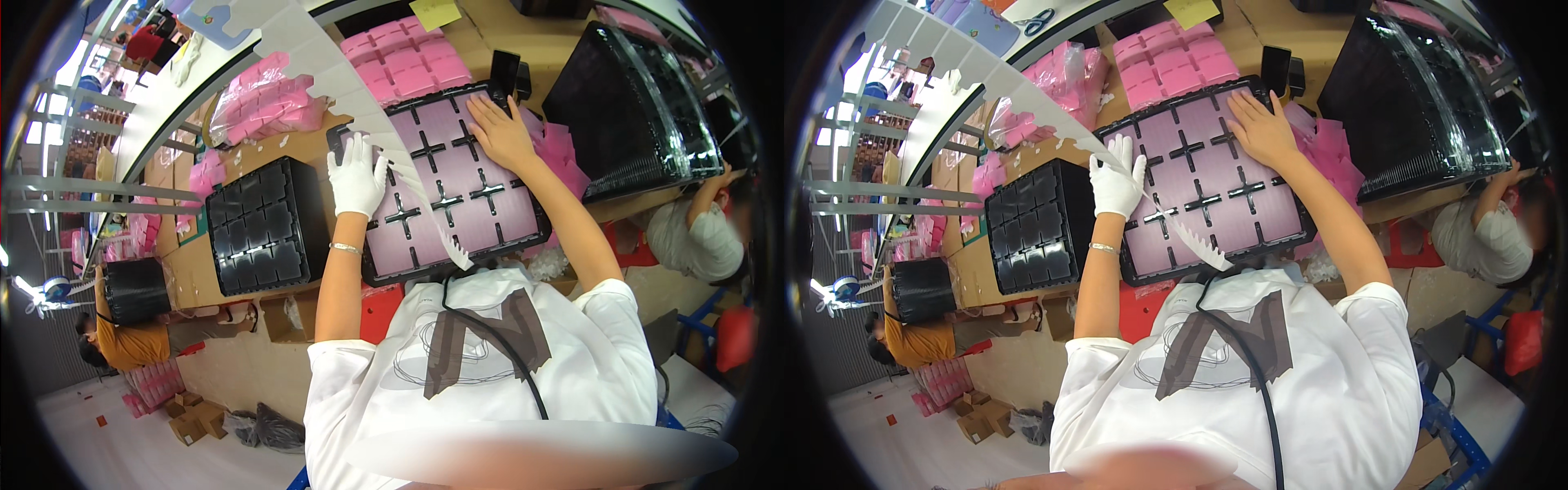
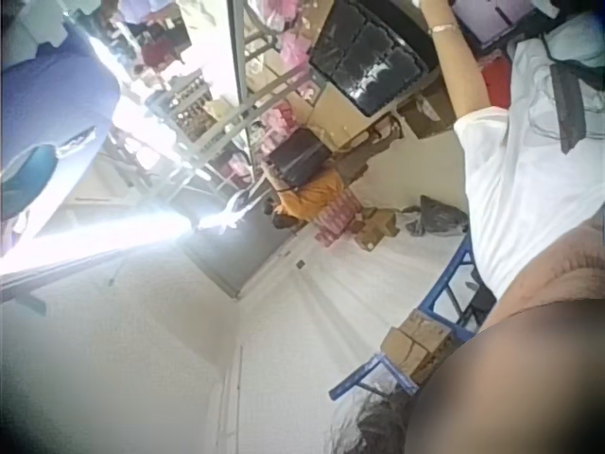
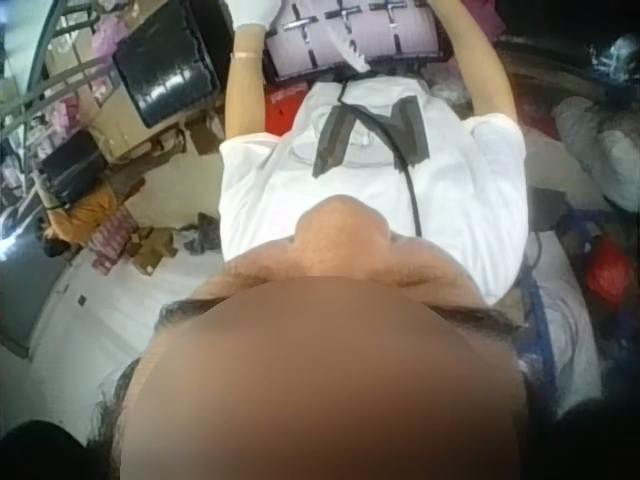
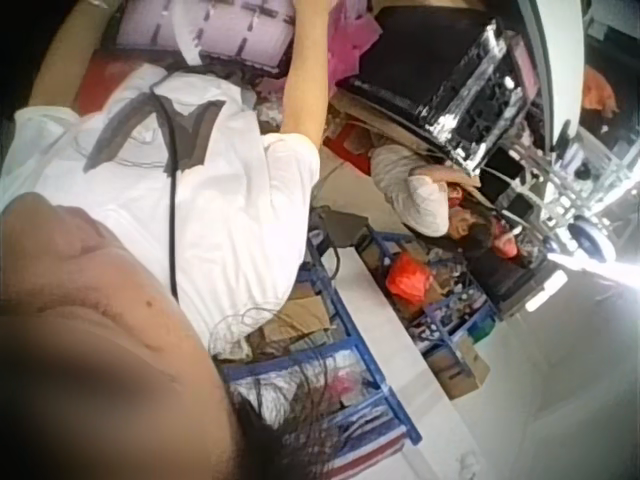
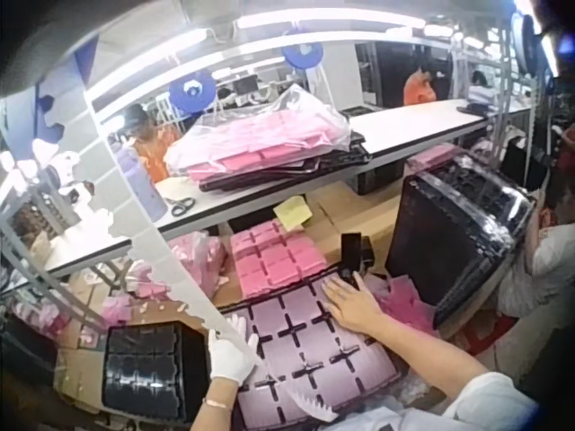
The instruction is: The person assembles plastic components by hand, applying pink foam inserts into black plastic trays and then applying white plastic strips to the exterior of the trays.
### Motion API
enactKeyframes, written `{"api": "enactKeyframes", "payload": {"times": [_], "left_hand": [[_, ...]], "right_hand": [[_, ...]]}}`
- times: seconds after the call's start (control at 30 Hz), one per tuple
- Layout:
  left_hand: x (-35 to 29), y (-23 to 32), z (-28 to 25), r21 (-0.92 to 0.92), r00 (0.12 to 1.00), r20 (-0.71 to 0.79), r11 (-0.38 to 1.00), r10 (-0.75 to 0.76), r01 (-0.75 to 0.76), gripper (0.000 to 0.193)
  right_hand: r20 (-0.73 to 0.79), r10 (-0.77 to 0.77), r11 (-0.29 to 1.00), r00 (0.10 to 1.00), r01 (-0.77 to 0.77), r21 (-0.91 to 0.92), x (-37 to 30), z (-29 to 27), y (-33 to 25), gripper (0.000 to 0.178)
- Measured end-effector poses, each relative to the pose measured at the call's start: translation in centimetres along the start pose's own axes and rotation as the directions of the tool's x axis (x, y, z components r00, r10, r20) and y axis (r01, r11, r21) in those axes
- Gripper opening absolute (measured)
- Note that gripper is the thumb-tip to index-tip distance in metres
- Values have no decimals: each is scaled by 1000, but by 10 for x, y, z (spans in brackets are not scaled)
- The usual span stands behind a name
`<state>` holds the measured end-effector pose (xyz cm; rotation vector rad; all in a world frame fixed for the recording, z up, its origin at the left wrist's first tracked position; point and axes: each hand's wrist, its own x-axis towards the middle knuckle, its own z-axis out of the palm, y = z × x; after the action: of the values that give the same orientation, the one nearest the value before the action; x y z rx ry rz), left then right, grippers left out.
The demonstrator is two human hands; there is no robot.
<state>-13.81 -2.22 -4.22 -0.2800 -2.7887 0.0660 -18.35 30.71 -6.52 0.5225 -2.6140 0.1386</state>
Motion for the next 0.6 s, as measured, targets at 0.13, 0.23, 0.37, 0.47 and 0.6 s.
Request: {"api": "enactKeyframes", "payload": {"times": [0.13,0.23,0.37,0.47,0.6], "left_hand": [[5,3,-9,39,1000,-14,999,-24,25,56],[-6,2,-21,-187,997,23,979,-74,77,54],[-79,27,-67,-324,995,56,944,77,-55,59],[-131,43,-108,-384,909,271,901,318,-201,55],[-157,30,-121,-396,875,352,900,331,-182,43]], "right_hand": [[-76,41,997,996,-46,-60,4,2,2,48],[-92,116,981,989,-100,163,-11,-11,11,41],[15,-15,831,1000,4,556,-75,-82,-1,41],[232,-226,865,946,86,494,-126,-130,-6,45],[230,-330,888,915,219,405,-152,-149,1,36]]}}
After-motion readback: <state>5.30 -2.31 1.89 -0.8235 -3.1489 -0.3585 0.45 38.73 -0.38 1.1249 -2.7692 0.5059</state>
